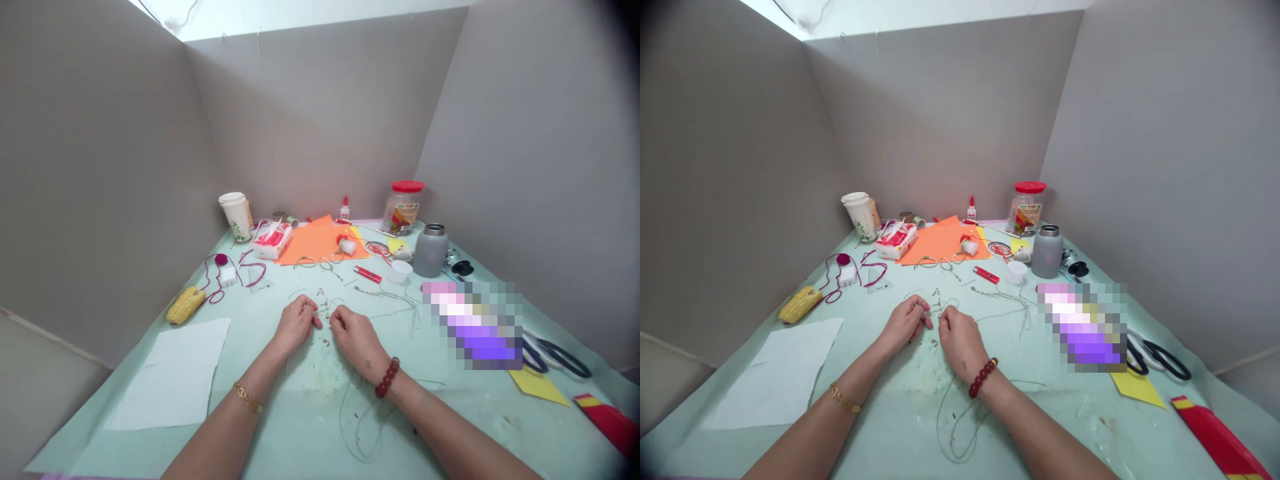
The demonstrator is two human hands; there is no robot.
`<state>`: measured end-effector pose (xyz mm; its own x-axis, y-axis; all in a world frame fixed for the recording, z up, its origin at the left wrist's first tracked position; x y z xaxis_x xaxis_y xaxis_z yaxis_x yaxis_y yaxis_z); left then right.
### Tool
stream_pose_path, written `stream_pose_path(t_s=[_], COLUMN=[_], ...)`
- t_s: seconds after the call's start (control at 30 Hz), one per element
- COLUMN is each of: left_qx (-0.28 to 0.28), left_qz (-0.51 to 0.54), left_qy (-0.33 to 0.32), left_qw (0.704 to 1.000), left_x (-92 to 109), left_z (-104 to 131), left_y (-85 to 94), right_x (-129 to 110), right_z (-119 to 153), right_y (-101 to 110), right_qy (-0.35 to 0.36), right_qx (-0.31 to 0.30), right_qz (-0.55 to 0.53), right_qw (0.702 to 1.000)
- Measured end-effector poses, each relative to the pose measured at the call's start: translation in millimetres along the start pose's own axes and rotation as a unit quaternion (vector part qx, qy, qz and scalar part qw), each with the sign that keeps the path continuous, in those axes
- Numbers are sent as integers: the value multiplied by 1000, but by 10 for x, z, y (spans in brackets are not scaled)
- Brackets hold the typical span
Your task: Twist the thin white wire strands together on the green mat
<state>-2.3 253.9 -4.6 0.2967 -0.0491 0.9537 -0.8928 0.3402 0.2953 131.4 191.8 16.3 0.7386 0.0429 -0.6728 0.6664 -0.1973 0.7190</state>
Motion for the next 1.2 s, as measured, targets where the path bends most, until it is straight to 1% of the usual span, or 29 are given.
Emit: stream_pose_path(t_s=[0.1, 0.17, 0.27, 0.37, 0.47, 0.63, 0.77, 0.9, 1.03, 1.2], left_qx=[-2, -3, -8, -16, -40, -82, -109, -124, -129, -123], left_qz=[1, -7, 3, 57, 97, 84, 96, 105, 115, 121], left_qy=[11, 12, 15, 25, 47, 89, 74, 60, 58, 75], left_qw=[1000, 1000, 1000, 998, 993, 989, 987, 985, 983, 982], left_x=[-3, -12, -31, -40, -18, 67, 95, 56, 43, 85], left_z=[-6, -7, -18, -37, -39, 8, 27, 10, -2, 6], left_y=[9, 14, 19, 28, 43, 65, 74, 75, 63, 53], right_x=[-20, -22, -11, 1, 1, -5, 24, 32, -4, -13], right_z=[-66, -106, -146, -159, -157, -139, -130, -141, -149, -160], right_y=[-53, -95, -139, -157, -166, -190, -216, -226, -214, -217], right_qy=[36, 42, 32, 25, 16, -5, -21, -46, -61, -79], right_qx=[27, 31, 28, 34, 40, 46, 58, 58, 58, 57], right_qz=[42, 54, 54, 44, 30, 10, -42, -100, -111, -116], right_qw=[998, 997, 998, 998, 999, 999, 997, 992, 990, 988])
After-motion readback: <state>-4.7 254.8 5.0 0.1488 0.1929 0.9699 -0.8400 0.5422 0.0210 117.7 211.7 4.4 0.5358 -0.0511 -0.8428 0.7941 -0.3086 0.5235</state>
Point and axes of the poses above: each hand's wrist, its own z-axis away from the middle knuckle, its own y-axis out of the back of the hand, x = y × z, the point moved 1 cm from there along -z, towards the middle knuckle
